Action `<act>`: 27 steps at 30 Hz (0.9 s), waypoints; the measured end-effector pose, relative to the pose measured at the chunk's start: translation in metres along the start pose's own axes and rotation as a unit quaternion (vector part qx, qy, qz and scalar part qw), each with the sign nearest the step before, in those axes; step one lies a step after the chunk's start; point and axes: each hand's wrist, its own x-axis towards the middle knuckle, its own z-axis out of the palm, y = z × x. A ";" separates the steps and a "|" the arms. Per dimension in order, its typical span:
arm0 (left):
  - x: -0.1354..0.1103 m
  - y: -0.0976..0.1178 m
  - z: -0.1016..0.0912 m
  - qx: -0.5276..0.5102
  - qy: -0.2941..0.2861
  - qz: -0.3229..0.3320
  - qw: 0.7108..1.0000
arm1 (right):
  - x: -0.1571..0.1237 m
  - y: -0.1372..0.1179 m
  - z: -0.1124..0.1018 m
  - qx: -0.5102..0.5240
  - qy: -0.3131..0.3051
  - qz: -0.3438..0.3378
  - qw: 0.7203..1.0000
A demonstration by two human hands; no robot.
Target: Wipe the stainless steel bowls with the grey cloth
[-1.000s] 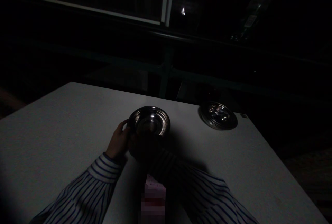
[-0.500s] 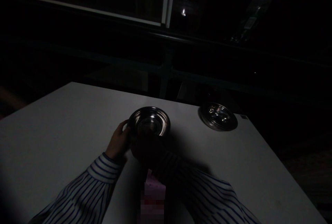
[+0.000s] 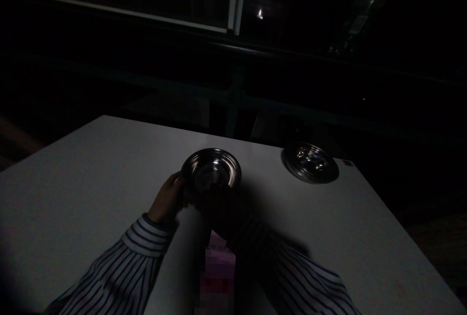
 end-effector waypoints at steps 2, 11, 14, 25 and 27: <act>0.001 -0.001 -0.002 0.004 -0.005 0.000 1.000 | -0.003 0.004 0.001 0.000 -0.029 -0.006 1.000; 0.000 0.001 -0.005 -0.006 -0.008 0.011 1.000 | -0.003 -0.001 -0.004 -0.020 0.045 -0.011 0.999; 0.001 -0.001 -0.006 -0.013 -0.019 0.008 1.000 | 0.003 -0.005 0.000 0.000 0.067 0.005 0.998; 0.004 -0.003 -0.008 -0.017 -0.024 0.005 1.000 | 0.019 -0.012 0.012 -0.019 0.063 -0.039 0.997; 0.003 -0.003 -0.007 -0.017 -0.026 0.009 0.999 | 0.011 -0.010 0.006 -0.023 0.068 -0.041 0.997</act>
